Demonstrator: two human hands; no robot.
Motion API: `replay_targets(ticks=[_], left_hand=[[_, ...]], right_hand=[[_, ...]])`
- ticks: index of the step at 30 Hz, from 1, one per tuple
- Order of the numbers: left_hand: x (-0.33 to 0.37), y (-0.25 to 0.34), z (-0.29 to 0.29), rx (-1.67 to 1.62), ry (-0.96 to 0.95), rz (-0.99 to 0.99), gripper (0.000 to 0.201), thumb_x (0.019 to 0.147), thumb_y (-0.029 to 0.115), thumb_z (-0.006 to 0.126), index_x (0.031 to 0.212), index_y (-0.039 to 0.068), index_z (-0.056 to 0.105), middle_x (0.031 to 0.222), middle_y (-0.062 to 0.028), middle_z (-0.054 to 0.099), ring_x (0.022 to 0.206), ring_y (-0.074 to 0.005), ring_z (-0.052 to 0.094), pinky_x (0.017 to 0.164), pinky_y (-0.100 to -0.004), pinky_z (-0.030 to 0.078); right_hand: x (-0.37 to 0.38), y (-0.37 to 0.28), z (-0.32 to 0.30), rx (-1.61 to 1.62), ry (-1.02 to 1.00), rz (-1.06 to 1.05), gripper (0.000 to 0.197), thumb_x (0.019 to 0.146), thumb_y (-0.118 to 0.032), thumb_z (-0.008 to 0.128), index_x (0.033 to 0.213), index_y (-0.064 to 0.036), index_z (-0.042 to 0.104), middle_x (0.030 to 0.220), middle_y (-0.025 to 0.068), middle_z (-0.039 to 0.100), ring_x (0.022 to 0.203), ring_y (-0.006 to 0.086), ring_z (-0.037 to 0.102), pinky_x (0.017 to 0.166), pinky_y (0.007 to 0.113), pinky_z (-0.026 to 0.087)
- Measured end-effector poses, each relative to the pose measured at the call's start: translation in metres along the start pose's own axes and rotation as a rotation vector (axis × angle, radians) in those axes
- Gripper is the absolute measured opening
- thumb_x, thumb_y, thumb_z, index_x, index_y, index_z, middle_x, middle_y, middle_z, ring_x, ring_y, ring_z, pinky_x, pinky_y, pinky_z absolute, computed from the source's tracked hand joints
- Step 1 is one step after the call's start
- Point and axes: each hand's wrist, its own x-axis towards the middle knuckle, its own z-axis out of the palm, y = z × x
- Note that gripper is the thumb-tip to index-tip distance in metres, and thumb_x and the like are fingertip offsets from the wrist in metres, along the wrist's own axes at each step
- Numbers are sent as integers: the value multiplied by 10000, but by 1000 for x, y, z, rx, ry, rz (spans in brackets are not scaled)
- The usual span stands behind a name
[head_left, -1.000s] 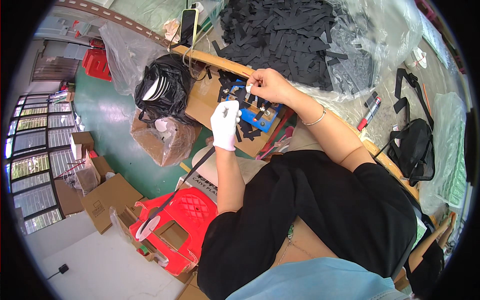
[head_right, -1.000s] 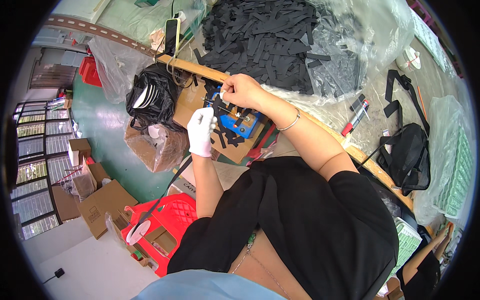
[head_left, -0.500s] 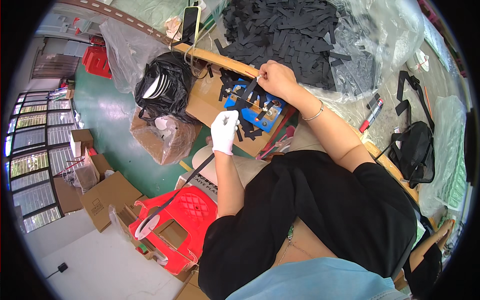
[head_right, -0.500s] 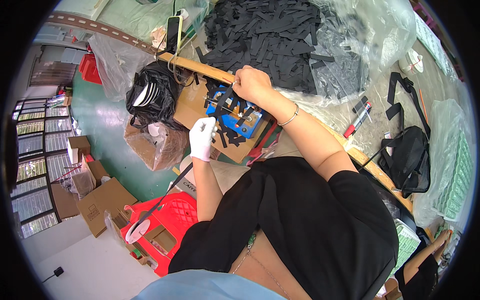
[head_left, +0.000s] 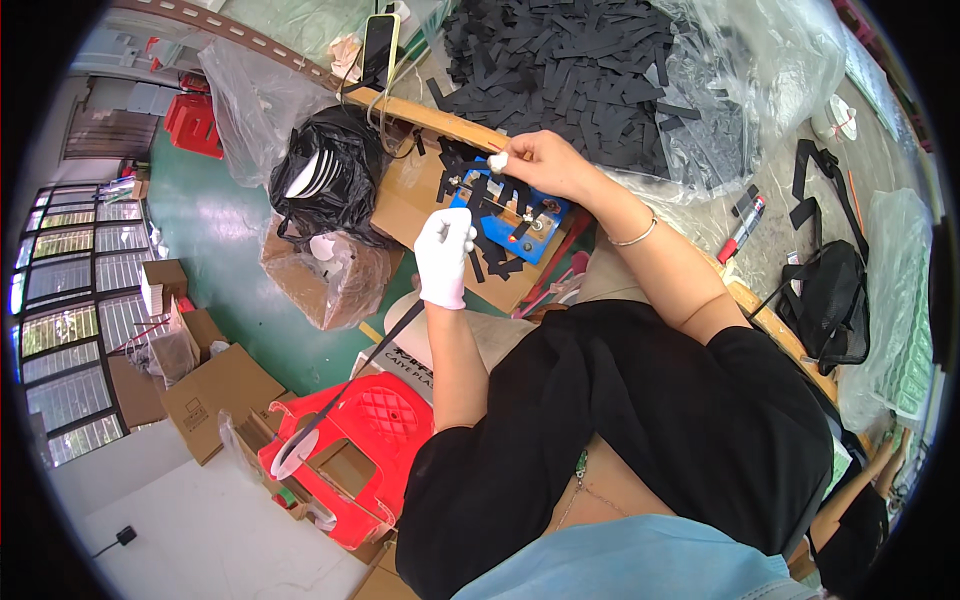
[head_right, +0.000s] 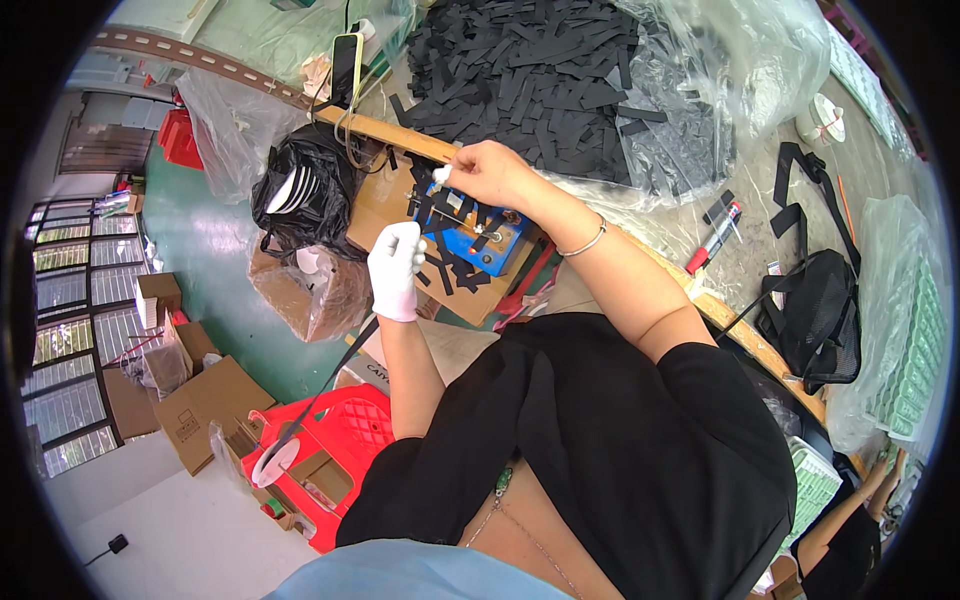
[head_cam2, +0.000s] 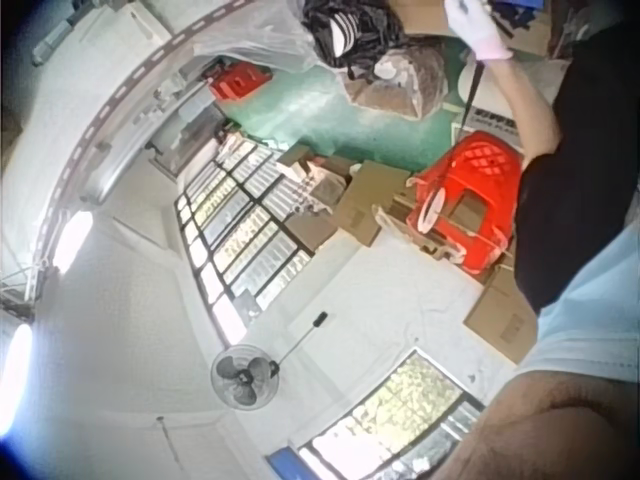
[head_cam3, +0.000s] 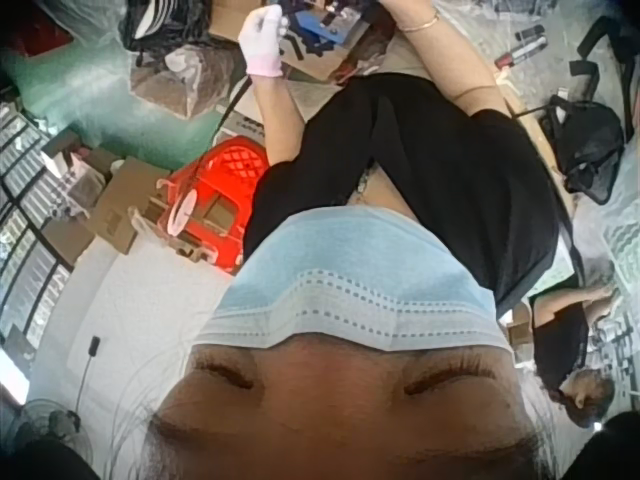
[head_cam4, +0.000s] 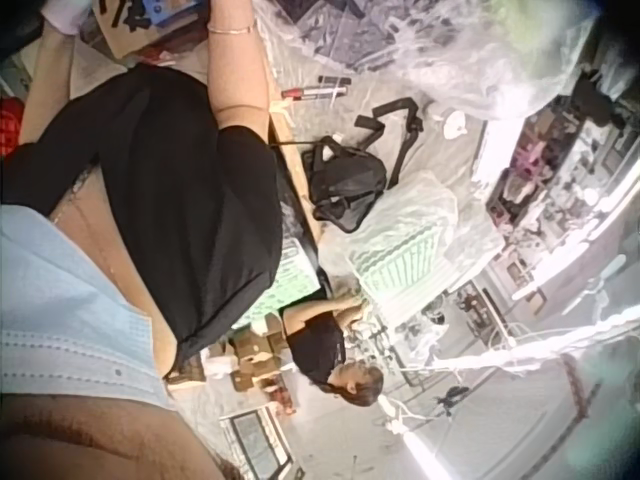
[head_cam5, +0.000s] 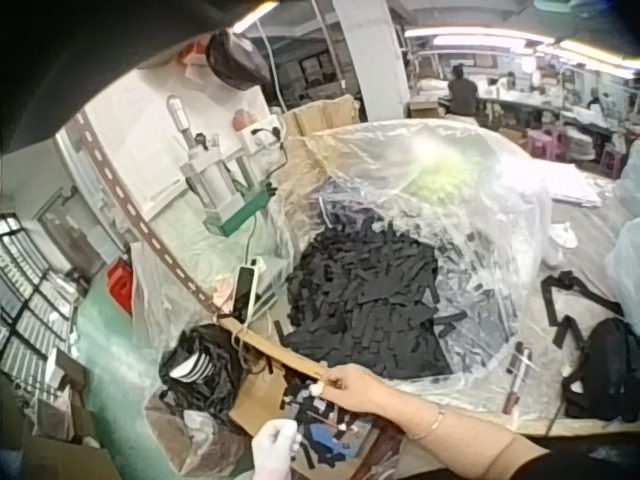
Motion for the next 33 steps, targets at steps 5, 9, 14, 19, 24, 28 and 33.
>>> replay_targets(ticks=[5,9,14,19,24,28,33], left_hand=[[4,1,9,44,-18,-23,117,875,175,606,920,69,620,696,25,577,548,-13,458,485,-147,332],[4,-5,4,53,-20,-41,119,876,168,611,918,58,622,706,17,582,569,-22,476,504,-152,349],[3,-11,-1,26,-16,-29,120,877,159,616,916,46,625,722,12,586,597,-34,497,533,-161,377],[2,-6,-1,9,8,-13,115,875,149,616,916,42,626,719,12,584,591,-36,493,532,-162,377],[2,-3,3,28,1,-15,114,877,148,613,916,42,626,711,11,583,579,-36,485,521,-164,370],[2,-4,6,24,-20,-22,114,878,147,611,914,40,626,708,9,582,574,-35,479,522,-163,368],[3,-12,-1,88,-36,-11,122,867,185,626,910,70,626,695,20,585,543,-12,459,485,-150,334]], right_hand=[[-6,0,7,69,-12,-138,131,772,-111,641,805,15,634,667,1,590,602,50,493,546,229,411],[-8,-5,4,-75,57,-77,144,750,-111,643,811,19,633,644,17,583,586,67,502,543,252,419],[-4,5,7,-55,94,-86,164,735,-159,639,764,2,637,637,54,596,583,138,540,565,290,438],[0,6,0,-104,116,-58,168,780,-154,651,796,13,634,619,12,562,559,54,463,515,249,392],[-4,15,7,196,2,-31,200,788,-180,652,766,18,632,632,8,542,588,42,453,515,237,384],[-7,9,7,72,52,-125,201,704,-201,644,730,-1,638,640,108,606,551,184,571,568,320,469],[-5,0,0,-342,324,-45,149,698,-180,623,754,-45,652,745,117,635,740,304,624,672,392,496]])
